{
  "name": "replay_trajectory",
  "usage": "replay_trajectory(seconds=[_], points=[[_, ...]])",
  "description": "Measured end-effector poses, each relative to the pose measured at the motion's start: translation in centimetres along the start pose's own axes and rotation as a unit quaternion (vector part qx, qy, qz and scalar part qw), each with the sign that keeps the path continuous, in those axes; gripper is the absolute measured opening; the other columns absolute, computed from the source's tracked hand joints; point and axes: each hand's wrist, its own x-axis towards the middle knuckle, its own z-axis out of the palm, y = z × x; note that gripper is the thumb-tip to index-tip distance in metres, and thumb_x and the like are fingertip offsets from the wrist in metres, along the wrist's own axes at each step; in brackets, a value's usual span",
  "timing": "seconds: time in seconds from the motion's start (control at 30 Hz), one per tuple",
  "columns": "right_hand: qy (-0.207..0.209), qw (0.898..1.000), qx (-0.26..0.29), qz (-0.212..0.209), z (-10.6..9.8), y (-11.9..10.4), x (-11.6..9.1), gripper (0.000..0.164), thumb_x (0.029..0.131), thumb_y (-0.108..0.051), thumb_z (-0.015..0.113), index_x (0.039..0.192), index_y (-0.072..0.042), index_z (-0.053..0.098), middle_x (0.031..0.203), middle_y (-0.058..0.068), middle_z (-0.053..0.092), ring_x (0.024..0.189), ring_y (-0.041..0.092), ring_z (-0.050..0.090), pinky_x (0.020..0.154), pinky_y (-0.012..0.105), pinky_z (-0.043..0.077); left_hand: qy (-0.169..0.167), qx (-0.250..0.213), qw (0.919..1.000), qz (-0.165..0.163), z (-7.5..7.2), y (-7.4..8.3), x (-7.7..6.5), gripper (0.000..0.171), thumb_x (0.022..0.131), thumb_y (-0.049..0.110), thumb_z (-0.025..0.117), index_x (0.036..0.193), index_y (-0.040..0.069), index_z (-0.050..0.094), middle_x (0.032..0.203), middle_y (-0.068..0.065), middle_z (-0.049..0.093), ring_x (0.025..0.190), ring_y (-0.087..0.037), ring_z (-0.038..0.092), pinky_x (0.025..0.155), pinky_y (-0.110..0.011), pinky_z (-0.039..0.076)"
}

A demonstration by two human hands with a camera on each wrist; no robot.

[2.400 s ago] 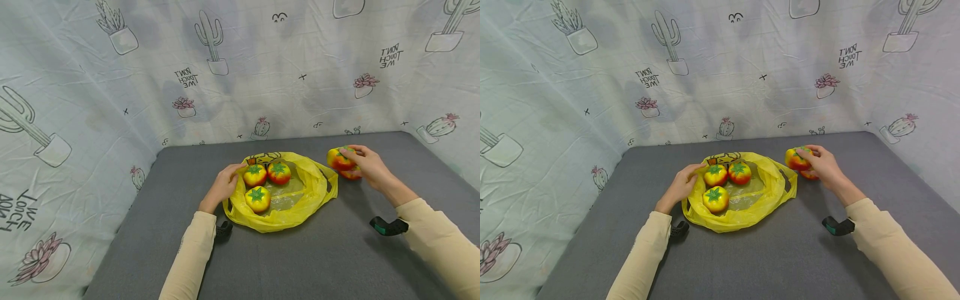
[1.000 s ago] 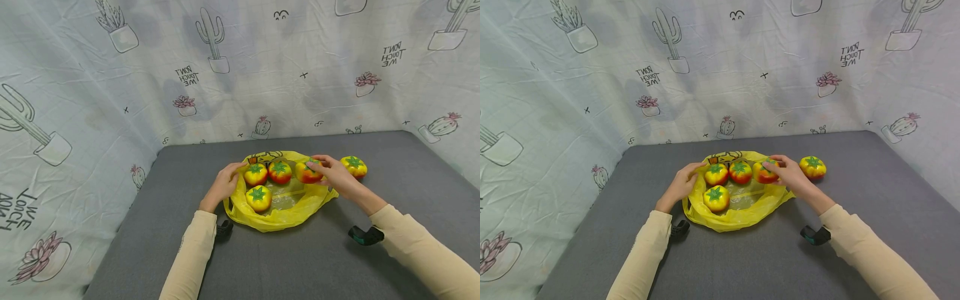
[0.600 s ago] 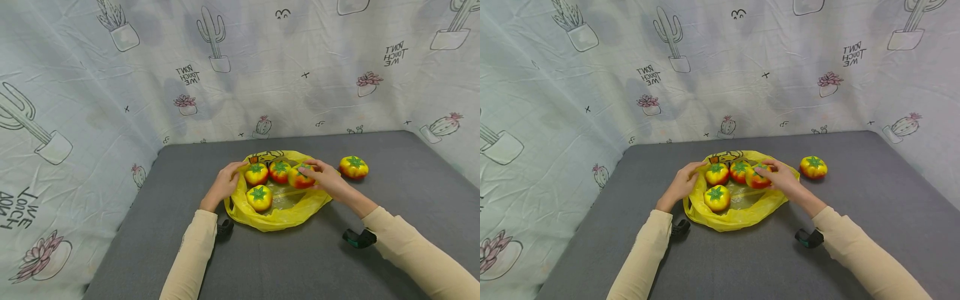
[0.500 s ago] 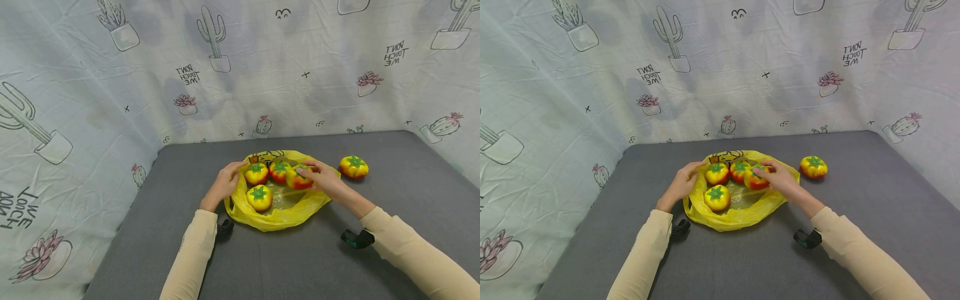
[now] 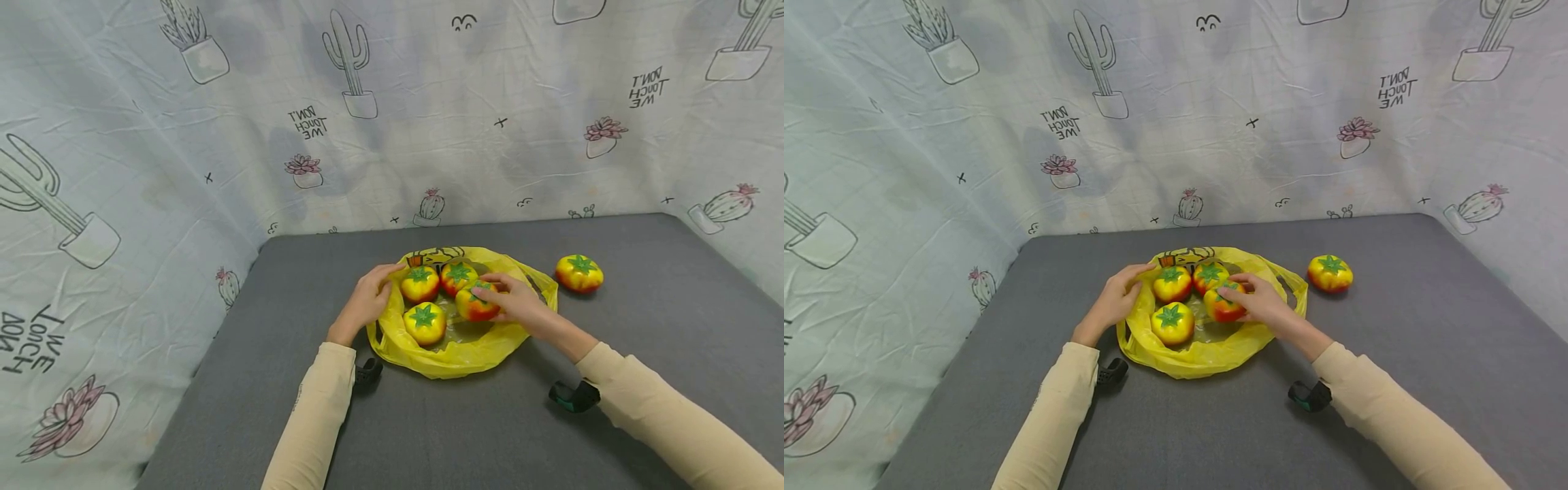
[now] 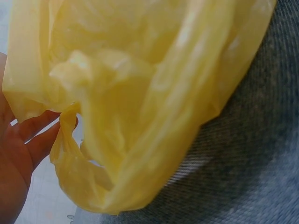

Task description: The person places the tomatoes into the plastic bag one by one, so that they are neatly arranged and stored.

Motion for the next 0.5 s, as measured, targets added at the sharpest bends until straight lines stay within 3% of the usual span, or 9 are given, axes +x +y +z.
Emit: replay_trajectory(seconds=[0.2, 0.5], points=[[0.000, 1.000, -0.012, 0.009, 0.36, 0.23, 0.25, 0.074, 0.091, -0.045, 0.062, 0.145, -0.003, 0.035, 0.138, 0.024, 0.032, 0.099, 0.029, 0.055, 0.083, 0.038, 0.051, 0.004, 0.001, 1.0000, 0.004, 0.12, -0.03, -0.02, 0.043, 0.094, -0.008, 0.047, 0.134, 0.006, 0.055, 0.132, -0.015, 0.052, 0.102, -0.026, 0.053, 0.079, -0.038, 0.043], [-0.022, 1.000, 0.005, 0.005, 0.93, 0.62, 0.23, 0.072, 0.092, -0.041, 0.062, 0.145, -0.001, 0.033, 0.140, 0.025, 0.030, 0.116, 0.036, 0.049, 0.088, 0.043, 0.048, 0.001, -0.001, 1.0000, 0.000, 0.19, -0.23, 0.06, 0.043, 0.095, -0.007, 0.047, 0.135, 0.007, 0.054, 0.133, -0.014, 0.051, 0.109, -0.026, 0.052, 0.081, -0.038, 0.043]])
